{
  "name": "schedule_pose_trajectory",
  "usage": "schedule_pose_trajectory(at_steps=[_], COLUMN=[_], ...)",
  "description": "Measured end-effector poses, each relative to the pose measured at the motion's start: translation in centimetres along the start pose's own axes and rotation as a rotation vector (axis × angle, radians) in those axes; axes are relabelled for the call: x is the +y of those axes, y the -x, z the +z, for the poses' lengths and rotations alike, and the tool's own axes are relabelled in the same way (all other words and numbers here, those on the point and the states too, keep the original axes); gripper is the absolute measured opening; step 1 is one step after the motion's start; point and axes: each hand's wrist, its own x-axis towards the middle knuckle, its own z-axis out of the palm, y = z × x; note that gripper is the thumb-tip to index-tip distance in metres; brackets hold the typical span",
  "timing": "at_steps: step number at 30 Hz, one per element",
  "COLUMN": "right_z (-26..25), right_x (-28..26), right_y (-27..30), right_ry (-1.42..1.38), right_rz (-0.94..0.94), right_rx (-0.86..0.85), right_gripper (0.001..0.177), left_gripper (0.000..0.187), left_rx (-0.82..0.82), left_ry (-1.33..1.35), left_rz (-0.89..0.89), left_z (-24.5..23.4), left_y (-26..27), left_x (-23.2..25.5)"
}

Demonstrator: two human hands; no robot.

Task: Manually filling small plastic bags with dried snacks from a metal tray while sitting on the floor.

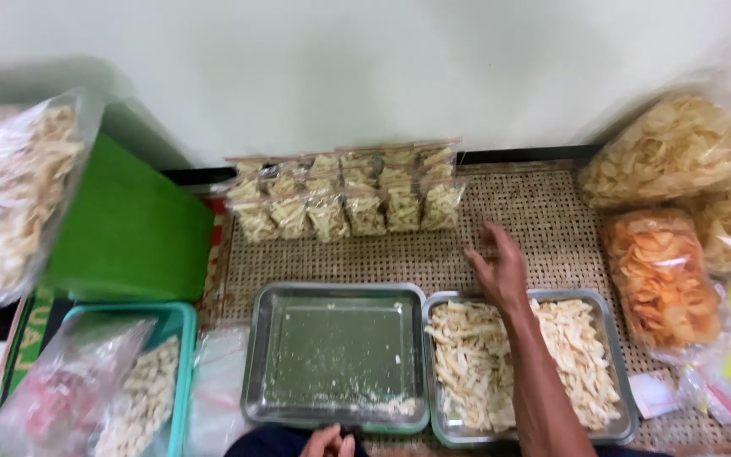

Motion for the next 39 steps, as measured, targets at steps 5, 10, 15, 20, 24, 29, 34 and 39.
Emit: schedule_pose_trajectory(at_steps=[5,10,15,20,24,29,34,39], right_z=[-3.2,-4.6,-4.4,-3.1,-2.1,-2.5,-2.5,-2.2], right_x=[0.5,2.9,3.4,1.3,2.3,2.0,2.4,2.5], right_y=[13.6,23.3,25.2,26.3,27.6,27.8,27.8,27.9], right_ry=[0.164,0.194,0.155,0.071,0.056,0.046,0.051,0.065], right_rz=[-0.172,-0.197,-0.314,-0.232,-0.212,-0.235,-0.232,-0.254], right_rx=[0.12,0.137,0.282,0.27,0.293,0.302,0.292,0.27], right_gripper=[0.035,0.03,0.025,0.026,0.026,0.026,0.025,0.024], left_gripper=[0.016,0.02,0.016,0.017,0.011,0.023,0.026,0.016], left_rx=[0.068,-0.091,-0.012,-0.031,-0.023,-0.064,-0.08,-0.076], left_ry=[-0.047,-0.074,-0.035,0.074,0.071,0.092,0.099,0.122], left_rz=[0.145,0.179,0.297,0.184,0.16,0.146,0.136,0.148], left_z=[-3.4,-4.8,-5.2,-5.4,-5.2,-4.9,-5.2,-5.6], left_y=[-3.9,-4.5,-4.5,-3.5,-3.5,-3.5,-3.6,-3.5], left_x=[15.6,17.0,18.3,17.9,17.4,15.8,16.5,17.3])
